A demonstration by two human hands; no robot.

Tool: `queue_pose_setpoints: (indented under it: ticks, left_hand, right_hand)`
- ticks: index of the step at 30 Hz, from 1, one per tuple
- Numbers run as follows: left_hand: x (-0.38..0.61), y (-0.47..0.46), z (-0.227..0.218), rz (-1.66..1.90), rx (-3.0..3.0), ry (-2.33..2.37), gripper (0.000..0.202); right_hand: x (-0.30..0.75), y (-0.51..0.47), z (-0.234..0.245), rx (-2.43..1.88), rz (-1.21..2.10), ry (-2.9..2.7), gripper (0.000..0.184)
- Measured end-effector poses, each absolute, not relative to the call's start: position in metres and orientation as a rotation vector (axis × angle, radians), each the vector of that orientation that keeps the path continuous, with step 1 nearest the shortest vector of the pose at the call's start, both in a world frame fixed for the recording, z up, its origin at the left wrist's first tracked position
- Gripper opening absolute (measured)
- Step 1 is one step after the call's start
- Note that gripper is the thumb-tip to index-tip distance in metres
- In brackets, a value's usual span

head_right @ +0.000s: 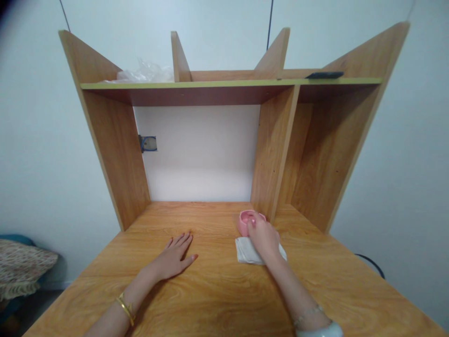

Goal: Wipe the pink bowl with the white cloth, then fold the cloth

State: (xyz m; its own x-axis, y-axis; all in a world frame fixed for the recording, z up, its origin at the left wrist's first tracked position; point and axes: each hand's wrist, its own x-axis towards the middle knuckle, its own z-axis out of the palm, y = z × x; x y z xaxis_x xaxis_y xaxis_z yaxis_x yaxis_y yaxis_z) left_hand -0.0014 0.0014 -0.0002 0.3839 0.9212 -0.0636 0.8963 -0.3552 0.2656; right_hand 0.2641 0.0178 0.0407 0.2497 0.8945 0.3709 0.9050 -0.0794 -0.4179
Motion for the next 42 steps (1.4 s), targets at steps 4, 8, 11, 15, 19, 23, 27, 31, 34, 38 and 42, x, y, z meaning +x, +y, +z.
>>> queue_pose_setpoints:
  ticks: [4, 8, 11, 15, 19, 23, 27, 31, 34, 38, 42]
  left_hand:
    - [-0.001, 0.002, -0.001, 0.152, 2.381, 1.612, 0.074]
    - [-0.001, 0.001, -0.002, 0.163, 2.384, 1.61, 0.073]
    - [-0.001, 0.001, -0.001, 0.156, 2.386, 1.611, 0.073]
    - [-0.001, 0.001, -0.001, 0.15, 2.379, 1.617, 0.074]
    - [-0.001, 0.001, -0.001, 0.161, 2.381, 1.622, 0.074]
    - [0.0, 0.002, -0.002, 0.157, 2.384, 1.629, 0.075]
    - [0.001, 0.002, -0.001, 0.164, 2.382, 1.625, 0.075]
    - [0.002, 0.001, -0.002, 0.18, 2.368, 1.637, 0.074]
    - [0.001, 0.001, -0.002, 0.24, 2.381, 1.653, 0.071]
    - [0.002, 0.001, 0.006, 0.533, 2.463, 1.602, 0.057]
    - [0.007, 0.001, 0.01, 0.788, 2.266, 1.411, 0.055]
  right_hand:
    - [0.296, 0.03, 0.041, -2.181, -0.038, -1.537, 0.043]
    - [0.309, 0.038, 0.032, -2.208, 0.03, -1.567, 0.05]
    - [0.311, 0.043, 0.025, -2.171, 0.102, -1.609, 0.05]
    - [0.311, 0.049, 0.017, -2.113, 0.122, -1.609, 0.05]
    - [0.311, 0.053, 0.013, -2.091, 0.119, -1.61, 0.043]
    - [0.31, 0.053, 0.011, -2.096, 0.091, -1.591, 0.042]
    - [0.307, 0.047, 0.01, -2.102, 0.011, -1.575, 0.042]
    - [0.299, 0.038, 0.015, -2.096, -0.095, -1.622, 0.044]
    - [0.292, 0.031, 0.024, -2.09, -0.148, -1.627, 0.046]
    - [0.279, 0.023, 0.029, -1.837, -0.032, -1.696, 0.047]
    - [0.255, 0.013, 0.026, -1.505, 0.267, -1.805, 0.047]
